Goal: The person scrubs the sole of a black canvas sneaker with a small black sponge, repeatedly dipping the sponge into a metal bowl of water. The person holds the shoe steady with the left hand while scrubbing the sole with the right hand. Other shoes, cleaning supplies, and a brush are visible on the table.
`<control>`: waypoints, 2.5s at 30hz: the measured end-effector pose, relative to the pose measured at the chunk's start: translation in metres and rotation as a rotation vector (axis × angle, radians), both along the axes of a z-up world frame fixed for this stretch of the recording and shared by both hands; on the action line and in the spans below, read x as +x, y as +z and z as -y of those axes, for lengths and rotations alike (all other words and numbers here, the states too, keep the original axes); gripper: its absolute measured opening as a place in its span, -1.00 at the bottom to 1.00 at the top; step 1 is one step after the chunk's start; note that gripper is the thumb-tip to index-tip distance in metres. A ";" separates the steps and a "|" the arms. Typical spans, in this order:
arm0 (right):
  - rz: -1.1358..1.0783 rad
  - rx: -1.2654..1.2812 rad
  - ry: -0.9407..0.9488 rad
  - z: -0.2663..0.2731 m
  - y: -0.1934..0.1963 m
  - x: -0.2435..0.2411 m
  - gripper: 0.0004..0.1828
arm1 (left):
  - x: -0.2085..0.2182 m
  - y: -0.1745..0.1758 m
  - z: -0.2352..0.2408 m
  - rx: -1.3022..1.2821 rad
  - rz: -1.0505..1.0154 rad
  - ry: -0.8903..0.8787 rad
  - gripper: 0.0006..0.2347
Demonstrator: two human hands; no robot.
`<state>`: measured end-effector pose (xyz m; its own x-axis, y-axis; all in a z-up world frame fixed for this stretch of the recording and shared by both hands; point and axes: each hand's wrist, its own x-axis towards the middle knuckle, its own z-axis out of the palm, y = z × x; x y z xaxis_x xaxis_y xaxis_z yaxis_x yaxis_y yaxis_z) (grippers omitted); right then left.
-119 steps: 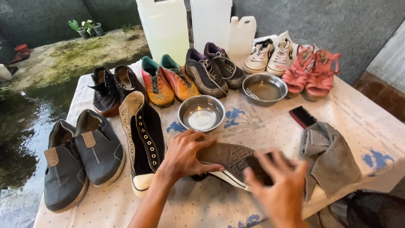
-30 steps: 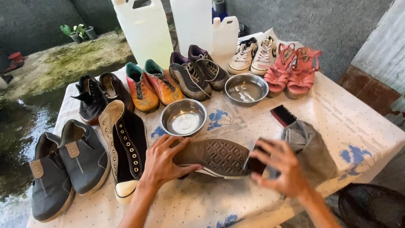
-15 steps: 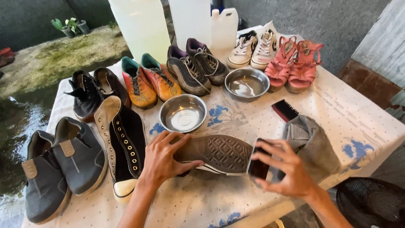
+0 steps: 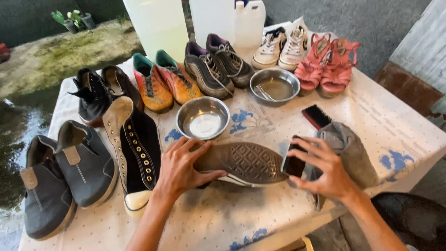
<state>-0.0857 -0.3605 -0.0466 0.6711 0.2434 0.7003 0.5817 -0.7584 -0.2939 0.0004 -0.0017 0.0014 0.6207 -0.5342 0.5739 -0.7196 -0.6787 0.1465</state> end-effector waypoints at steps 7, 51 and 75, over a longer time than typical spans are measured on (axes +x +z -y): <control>-0.107 0.032 0.131 -0.014 0.005 -0.017 -0.46 | -0.002 0.000 -0.001 0.010 -0.022 0.004 -0.36; 0.010 -0.094 0.104 -0.028 0.008 -0.016 -0.39 | 0.002 -0.010 -0.002 0.012 0.171 -0.034 -0.39; 0.154 -0.088 -0.064 -0.069 0.016 0.034 -0.46 | -0.003 0.000 -0.005 -0.009 -0.026 -0.067 -0.45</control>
